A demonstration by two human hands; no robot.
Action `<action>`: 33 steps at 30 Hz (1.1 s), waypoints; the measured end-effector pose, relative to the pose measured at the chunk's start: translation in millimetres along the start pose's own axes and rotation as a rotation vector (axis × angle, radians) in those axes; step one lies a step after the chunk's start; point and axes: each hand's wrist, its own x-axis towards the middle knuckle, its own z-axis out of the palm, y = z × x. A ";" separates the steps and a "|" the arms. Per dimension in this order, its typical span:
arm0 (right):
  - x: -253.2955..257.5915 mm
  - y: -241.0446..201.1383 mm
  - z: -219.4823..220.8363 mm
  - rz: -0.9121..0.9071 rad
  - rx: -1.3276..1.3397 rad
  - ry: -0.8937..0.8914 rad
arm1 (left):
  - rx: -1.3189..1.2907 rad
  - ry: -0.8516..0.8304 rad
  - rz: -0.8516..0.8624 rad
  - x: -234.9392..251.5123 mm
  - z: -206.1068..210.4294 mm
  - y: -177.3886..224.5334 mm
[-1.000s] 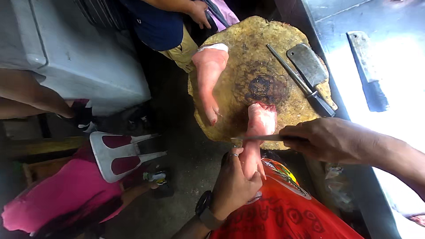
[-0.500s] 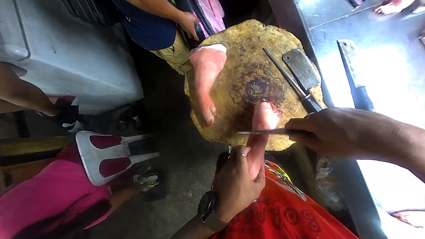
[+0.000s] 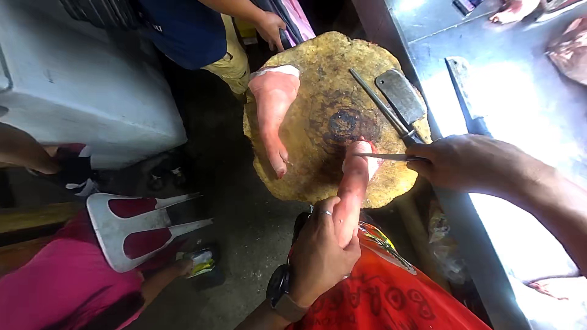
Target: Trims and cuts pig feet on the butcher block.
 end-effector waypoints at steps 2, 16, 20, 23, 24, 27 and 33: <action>-7.0 0.8 7.4 0.011 0.069 0.058 | -0.096 0.003 -0.047 -0.2 -2.1 -3.0; -76.8 -48.4 49.8 -0.133 0.317 0.275 | -0.391 0.139 -0.128 5.6 -6.6 -14.6; -74.7 -39.4 49.2 -0.067 0.293 0.297 | -0.345 0.152 -0.121 4.7 -4.8 -7.8; -76.5 -25.9 45.8 0.028 0.255 0.286 | -0.328 0.175 -0.093 3.0 -0.4 -4.1; -81.5 -27.1 44.3 -0.005 0.284 0.301 | -0.316 0.193 -0.085 2.5 1.3 -3.1; -103.1 -43.6 40.1 -0.145 0.355 0.334 | -0.274 0.267 -0.066 1.4 5.3 -0.6; -111.5 -50.1 35.5 -0.138 0.243 0.354 | -0.237 0.349 0.002 2.4 10.7 4.3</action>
